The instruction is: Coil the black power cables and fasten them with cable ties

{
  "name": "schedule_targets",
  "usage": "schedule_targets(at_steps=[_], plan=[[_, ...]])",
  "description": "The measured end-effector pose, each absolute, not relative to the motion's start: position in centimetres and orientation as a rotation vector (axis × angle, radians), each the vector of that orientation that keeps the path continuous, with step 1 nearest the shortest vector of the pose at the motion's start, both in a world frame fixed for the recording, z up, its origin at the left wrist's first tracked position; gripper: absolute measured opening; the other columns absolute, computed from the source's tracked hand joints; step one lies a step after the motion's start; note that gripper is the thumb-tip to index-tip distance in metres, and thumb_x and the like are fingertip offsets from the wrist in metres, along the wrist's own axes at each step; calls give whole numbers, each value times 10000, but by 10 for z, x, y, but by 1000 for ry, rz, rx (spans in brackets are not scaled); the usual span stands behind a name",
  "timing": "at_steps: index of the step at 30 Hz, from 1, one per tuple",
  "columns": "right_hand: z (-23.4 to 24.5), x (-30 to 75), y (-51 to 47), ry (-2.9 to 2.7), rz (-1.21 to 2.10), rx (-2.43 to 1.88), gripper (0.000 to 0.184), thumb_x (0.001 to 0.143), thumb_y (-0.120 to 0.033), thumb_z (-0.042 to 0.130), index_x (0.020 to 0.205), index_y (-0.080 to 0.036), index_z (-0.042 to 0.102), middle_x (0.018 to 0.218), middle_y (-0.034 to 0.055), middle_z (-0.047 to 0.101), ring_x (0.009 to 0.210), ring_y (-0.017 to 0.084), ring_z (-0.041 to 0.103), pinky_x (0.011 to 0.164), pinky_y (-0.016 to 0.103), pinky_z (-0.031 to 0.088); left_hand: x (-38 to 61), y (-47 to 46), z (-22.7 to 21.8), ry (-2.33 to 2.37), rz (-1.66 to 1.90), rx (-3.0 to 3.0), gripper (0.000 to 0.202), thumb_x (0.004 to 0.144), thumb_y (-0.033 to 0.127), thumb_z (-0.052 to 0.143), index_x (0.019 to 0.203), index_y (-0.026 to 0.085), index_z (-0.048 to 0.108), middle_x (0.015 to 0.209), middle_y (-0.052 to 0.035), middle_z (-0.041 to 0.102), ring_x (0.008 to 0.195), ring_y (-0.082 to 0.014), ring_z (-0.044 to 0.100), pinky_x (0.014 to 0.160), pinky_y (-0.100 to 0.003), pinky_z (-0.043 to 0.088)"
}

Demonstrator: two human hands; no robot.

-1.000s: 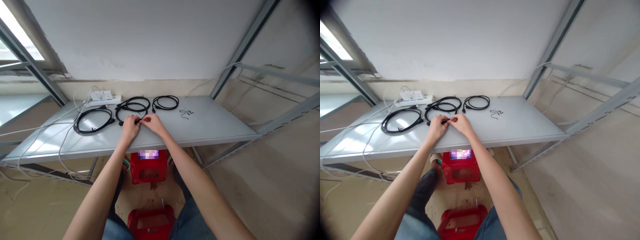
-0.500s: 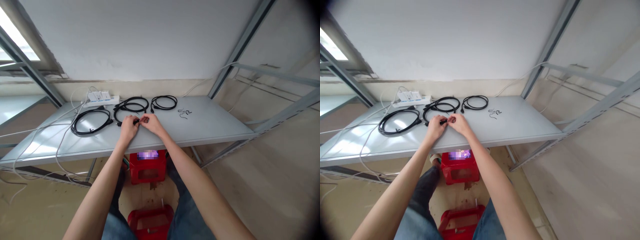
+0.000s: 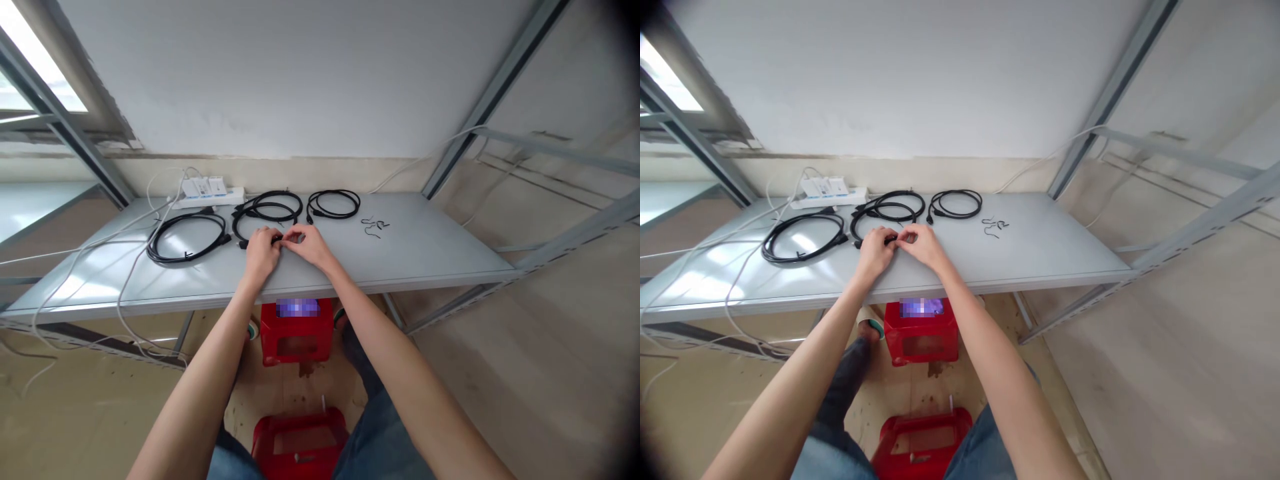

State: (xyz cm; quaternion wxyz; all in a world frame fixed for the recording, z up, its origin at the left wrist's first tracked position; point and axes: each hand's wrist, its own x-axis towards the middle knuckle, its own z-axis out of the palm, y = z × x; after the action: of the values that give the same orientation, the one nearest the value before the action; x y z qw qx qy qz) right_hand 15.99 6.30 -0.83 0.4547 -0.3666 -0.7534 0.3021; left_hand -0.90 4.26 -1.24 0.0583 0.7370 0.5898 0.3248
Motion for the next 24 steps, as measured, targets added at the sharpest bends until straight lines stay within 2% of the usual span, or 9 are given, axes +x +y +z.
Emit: schedule_targets(at_steps=[6,12,17,24], plan=[[-11,160,65,-1866,725,-911,154,870,-314,805,783,-190,780,852,40,735,788,175,610,777,319,490,-8,42,-12,1800,1003,2238,244,928,176,552,1021,210,776,1060,-121,750,1064,-313,634,970,-439,507],[-16,161,69,-1857,782,-911,80,837,-255,799,853,-182,769,853,27,740,747,158,582,735,305,480,-8,43,-12,1802,997,2230,222,911,183,577,997,218,779,1051,-122,750,1068,-319,637,944,-442,510],[-16,162,69,-1830,828,-910,117,798,-216,784,901,-189,734,838,13,726,735,151,592,722,295,488,-8,42,-12,1801,1012,2193,189,928,201,605,1005,221,777,1057,-117,750,1067,-319,637,926,-432,503],[-17,163,70,-1786,783,-1010,108,771,-218,806,813,-187,711,758,6,703,710,151,599,702,289,485,-7,44,-13,1788,1022,2175,149,946,245,641,1002,210,774,1072,-122,749,1071,-319,637,929,-428,499]])
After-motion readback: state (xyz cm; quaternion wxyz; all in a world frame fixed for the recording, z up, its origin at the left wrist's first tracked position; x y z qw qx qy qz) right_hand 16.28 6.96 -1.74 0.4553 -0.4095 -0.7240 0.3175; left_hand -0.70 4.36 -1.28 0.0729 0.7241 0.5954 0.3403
